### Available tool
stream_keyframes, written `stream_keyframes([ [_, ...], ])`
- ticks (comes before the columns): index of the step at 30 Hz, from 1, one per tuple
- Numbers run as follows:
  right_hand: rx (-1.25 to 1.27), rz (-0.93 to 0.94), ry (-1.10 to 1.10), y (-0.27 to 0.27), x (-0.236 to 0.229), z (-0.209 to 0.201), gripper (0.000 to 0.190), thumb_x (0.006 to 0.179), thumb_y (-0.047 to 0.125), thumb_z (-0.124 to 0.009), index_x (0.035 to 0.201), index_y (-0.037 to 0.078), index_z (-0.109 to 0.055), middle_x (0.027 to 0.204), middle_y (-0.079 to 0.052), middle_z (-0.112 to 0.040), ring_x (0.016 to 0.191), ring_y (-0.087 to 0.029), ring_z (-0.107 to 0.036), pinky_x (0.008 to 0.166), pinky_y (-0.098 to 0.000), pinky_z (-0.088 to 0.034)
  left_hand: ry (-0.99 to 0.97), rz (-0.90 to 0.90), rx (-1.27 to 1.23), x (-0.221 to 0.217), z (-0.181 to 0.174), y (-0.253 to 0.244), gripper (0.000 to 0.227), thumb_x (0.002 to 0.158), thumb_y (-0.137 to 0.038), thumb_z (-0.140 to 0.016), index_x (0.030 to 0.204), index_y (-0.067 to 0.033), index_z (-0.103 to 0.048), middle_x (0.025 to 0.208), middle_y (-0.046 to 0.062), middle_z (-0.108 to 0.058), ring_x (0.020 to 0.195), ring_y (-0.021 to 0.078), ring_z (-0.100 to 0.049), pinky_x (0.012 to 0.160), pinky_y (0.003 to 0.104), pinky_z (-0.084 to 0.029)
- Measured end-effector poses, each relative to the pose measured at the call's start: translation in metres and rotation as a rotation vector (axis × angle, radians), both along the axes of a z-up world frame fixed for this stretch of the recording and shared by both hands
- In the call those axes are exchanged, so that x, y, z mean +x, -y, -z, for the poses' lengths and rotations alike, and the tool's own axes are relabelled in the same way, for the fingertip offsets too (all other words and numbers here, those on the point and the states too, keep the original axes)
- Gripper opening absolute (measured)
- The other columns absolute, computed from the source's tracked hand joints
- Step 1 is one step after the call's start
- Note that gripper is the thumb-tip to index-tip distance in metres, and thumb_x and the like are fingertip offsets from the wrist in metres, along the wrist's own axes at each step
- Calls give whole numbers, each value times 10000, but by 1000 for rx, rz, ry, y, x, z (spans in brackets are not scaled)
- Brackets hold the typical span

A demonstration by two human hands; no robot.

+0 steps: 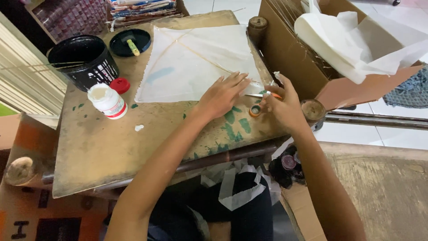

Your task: Applying glue to a kite frame and attaching paper to assemble a kite.

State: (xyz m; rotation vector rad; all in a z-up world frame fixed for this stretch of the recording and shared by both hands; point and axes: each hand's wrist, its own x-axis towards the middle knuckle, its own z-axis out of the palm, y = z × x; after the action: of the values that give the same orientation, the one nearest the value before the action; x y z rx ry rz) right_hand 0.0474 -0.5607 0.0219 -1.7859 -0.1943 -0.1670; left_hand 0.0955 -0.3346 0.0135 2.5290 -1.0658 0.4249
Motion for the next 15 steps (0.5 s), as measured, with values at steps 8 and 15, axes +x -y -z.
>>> stream_keyframes([
  [8,397,-25,-201,8,22,24,688,995,131,-575,1608,169,-265,1101,-231,-636,713,-331,-737,495,-308,-528,-34,-15,163,-2,-6,2,526,1100,-525,-262,1472,-246,-508,1637,27,-377,1524,288,-318,1225,654,-207],
  [15,474,7,-266,16,26,34,659,1040,377,-580,1599,181,-290,1041,-236,-691,766,-382,-754,495,-310,-550,-120,-13,242,4,0,6,669,1031,-697,-163,1604,-372,-280,1676,38,-312,1562,301,-234,1250,651,-125],
])
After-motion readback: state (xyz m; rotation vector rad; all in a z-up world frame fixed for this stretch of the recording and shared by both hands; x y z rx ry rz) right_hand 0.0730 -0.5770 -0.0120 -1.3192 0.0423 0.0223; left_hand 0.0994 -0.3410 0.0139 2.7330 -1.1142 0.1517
